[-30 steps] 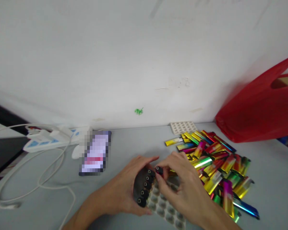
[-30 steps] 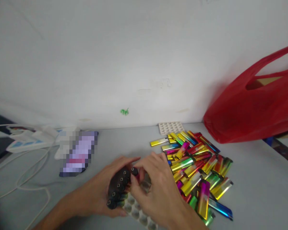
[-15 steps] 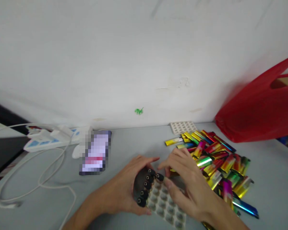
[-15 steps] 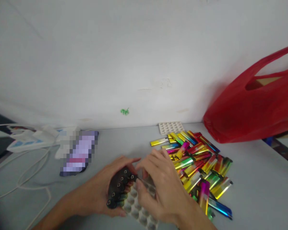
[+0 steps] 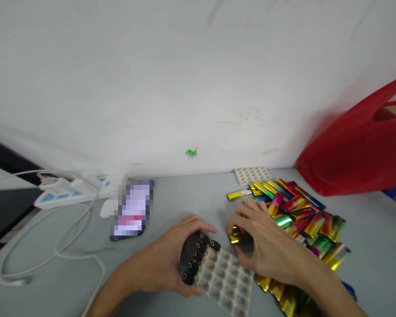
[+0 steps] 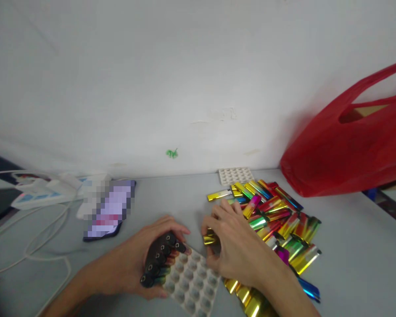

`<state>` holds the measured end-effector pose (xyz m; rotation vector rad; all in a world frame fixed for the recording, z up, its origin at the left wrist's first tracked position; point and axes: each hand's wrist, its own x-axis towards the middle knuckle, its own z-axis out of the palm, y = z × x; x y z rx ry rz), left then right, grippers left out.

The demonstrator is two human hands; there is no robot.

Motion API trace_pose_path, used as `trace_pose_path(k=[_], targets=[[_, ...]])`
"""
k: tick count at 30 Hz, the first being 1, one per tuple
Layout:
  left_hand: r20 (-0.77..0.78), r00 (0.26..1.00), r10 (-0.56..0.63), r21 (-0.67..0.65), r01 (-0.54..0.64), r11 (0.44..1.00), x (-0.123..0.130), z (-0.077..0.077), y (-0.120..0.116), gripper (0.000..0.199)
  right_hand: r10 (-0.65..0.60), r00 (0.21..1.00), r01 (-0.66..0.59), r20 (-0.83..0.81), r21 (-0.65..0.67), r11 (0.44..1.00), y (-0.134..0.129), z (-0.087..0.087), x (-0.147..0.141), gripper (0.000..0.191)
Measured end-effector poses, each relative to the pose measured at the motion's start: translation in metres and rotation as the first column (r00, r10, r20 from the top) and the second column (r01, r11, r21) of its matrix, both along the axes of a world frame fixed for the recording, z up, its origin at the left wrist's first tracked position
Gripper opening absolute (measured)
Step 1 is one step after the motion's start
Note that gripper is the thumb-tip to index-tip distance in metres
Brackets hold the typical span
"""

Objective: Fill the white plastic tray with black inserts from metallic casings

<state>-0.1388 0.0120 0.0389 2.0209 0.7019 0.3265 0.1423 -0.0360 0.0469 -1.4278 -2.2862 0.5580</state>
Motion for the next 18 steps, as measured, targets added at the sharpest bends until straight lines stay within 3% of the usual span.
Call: trace_pose_path(k=[11,15,18], targets=[[-0.015,0.999,0.029,-0.038,-0.029,0.999,-0.006,-0.003,0.001,0.088,-0.045,0.999,0.043,0.019,0.1,0.994,0.008,-0.013,0.003,0.021],[0.01,0.997,0.07,-0.123,-0.069,0.99,-0.008,-0.007,0.002,0.106,-0.211,0.974,0.219,-0.078,0.125,0.968,0.008,-0.011,0.002,0.014],[0.006,0.996,0.085,-0.112,-0.083,0.99,-0.009,-0.009,0.004,0.11,-0.345,0.902,0.371,-0.258,0.056,0.927,0.008,-0.009,0.001,0.017]])
